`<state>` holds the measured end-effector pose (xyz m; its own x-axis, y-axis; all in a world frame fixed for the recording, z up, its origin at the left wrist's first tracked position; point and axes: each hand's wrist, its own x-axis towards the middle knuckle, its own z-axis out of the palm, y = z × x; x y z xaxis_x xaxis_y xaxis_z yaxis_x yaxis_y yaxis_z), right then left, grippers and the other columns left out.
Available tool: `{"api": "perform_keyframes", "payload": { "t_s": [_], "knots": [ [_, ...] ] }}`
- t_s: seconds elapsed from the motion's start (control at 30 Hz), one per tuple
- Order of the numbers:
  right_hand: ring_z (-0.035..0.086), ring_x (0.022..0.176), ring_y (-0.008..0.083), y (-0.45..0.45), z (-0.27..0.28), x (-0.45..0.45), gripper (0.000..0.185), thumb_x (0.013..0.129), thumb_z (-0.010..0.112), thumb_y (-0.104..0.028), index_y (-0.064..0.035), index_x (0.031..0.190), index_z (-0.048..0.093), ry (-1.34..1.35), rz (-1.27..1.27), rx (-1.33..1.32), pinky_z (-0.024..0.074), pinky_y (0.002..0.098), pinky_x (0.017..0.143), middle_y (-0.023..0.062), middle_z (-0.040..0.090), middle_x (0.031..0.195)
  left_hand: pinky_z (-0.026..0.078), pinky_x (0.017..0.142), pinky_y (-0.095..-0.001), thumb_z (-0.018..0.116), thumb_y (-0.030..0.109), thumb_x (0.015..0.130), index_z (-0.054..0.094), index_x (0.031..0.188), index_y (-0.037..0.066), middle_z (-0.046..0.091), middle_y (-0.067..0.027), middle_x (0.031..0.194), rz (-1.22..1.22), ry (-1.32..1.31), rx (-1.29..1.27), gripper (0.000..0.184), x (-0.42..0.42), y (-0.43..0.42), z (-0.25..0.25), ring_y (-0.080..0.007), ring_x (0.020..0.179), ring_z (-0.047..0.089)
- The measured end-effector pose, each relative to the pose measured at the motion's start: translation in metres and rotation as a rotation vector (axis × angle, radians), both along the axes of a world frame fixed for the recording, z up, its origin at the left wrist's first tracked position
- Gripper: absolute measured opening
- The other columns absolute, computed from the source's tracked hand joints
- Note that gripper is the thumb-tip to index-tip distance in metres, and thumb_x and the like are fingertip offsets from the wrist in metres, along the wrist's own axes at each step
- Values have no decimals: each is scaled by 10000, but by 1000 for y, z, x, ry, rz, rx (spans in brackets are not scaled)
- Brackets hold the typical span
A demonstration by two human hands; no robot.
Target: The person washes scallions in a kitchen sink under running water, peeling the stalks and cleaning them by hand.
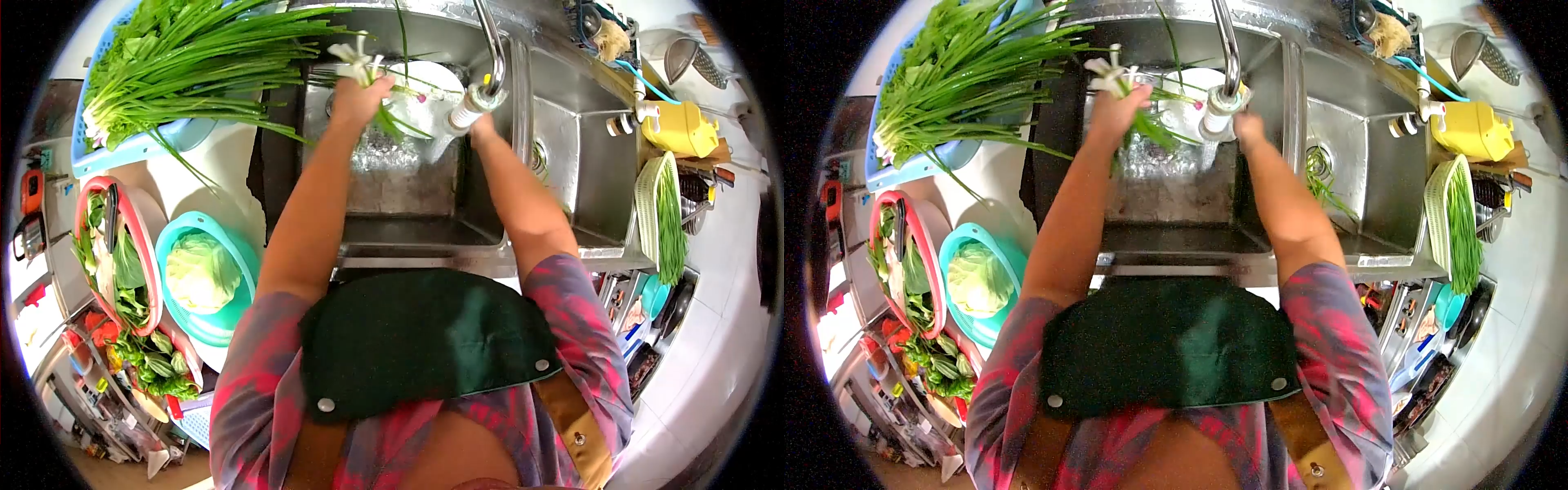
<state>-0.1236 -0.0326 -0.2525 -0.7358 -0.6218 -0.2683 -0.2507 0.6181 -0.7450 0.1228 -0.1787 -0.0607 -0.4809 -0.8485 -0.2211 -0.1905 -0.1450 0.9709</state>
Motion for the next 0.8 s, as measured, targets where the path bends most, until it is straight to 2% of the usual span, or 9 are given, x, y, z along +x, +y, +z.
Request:
{"api": "perform_keyframes", "payload": {
  "t_s": [0.07,0.2,0.3,0.37,0.47,0.53,0.57,0.63,0.8],
  "knots": [
    [478,909,227,25,-45,6,449,772,541,-328,-55,1108,423,120,90,249,360,337,771,87,483,1046,439,565,-283,691,219,686,562,750,-5,576,-66,648,32,-61,-129,266,19,-7,-7,-142,652,580],
    [388,1073,225,38,-131,31,585,780,511,-360,-83,1238,273,199,135,463,279,333,903,71,365,1217,433,499,-308,695,229,680,568,731,-16,577,-82,627,82,-453,50,280,41,9,2,-156,541,558],
    [321,1197,223,43,-218,28,697,786,488,-384,-104,1335,160,375,277,549,218,330,1002,60,277,1345,445,505,-298,640,135,713,563,791,-7,588,-94,680,152,-342,254,180,58,16,-37,-169,537,566],
    [265,1205,241,38,-175,46,581,822,443,-288,-57,1307,221,844,652,746,214,340,1005,60,269,1329,454,490,-276,624,77,703,553,830,-6,596,-103,705,278,-196,427,168,63,24,-43,-181,526,573],
    [518,958,217,42,-146,108,491,797,510,-304,-64,1212,404,-388,-245,110,425,308,772,132,530,1071,461,506,-256,611,38,703,548,855,9,596,-91,745,298,85,610,167,72,25,-109,-178,557,578],
    [523,916,218,21,-26,129,443,801,507,-205,-35,1196,402,-623,-144,251,434,334,707,143,530,1050,472,534,-259,617,31,701,550,840,14,597,-86,787,222,-4,686,155,62,30,-96,-181,613,590],
    [540,837,173,14,10,139,285,798,502,-158,-43,1056,461,-793,-284,280,442,331,644,81,568,917,473,544,-263,616,34,705,551,839,17,597,-84,799,156,-15,681,150,59,33,-101,-183,619,593],
    [563,771,181,18,69,145,254,802,474,-88,-28,1048,461,-959,-137,76,439,297,625,104,582,899,465,586,-276,627,75,717,567,824,43,597,-65,840,81,-13,808,127,47,41,-95,-162,656,578],
    [575,669,149,38,121,134,194,800,501,-46,-29,994,510,-987,210,-81,433,235,564,81,609,798,461,657,-258,600,98,763,554,975,48,607,-77,932,-152,363,695,222,16,53,-84,-150,804,556]
  ]
}}
